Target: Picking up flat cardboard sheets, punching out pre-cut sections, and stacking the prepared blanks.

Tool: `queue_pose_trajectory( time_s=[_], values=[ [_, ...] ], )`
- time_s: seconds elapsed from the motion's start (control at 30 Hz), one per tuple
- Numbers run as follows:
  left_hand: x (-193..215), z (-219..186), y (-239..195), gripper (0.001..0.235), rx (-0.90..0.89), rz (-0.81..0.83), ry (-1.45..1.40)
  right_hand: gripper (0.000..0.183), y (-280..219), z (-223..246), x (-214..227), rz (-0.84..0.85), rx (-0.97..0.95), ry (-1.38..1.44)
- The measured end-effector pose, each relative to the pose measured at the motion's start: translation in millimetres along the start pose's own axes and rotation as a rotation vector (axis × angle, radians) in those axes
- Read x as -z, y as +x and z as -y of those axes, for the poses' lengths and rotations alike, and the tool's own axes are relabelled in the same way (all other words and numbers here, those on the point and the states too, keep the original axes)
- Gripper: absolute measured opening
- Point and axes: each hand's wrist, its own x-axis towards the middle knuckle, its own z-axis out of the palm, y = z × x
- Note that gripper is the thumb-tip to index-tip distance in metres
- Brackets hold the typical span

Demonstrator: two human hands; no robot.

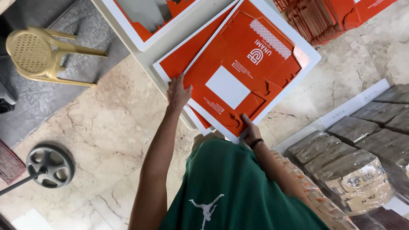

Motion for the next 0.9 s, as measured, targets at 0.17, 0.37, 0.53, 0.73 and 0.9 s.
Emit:
queue_pose_trajectory(
  time_s=[0.17, 0.37, 0.53, 0.73, 0.9],
  values=[
    [12.2, -2.8, -18.7, 0.066, 0.141, 0.079, -0.104, 0.091, 26.3, -3.1, 31.3, -0.061, 0.147, -0.009],
    [-25.9, 2.0, -87.0, 0.071, 0.262, 0.250, -0.166, 0.055, -14.3, 35.9, 69.6, -0.084, 0.306, -0.251],
    [-44.0, -11.2, -147.9, 0.104, 0.160, 0.582, -0.159, 0.036, 153.8, 84.4, 244.3, 0.026, 0.062, -0.136],
    [43.9, -90.8, -26.9, 0.080, -0.252, -0.239, -0.302, 0.074, 40.6, 230.1, 114.9, -0.159, 0.476, -1.698],
    [28.5, -85.4, 70.8, 0.103, -0.304, -0.124, -0.157, 0.043, 25.7, 290.7, 92.5, -0.036, 0.638, -1.894]
  ],
)
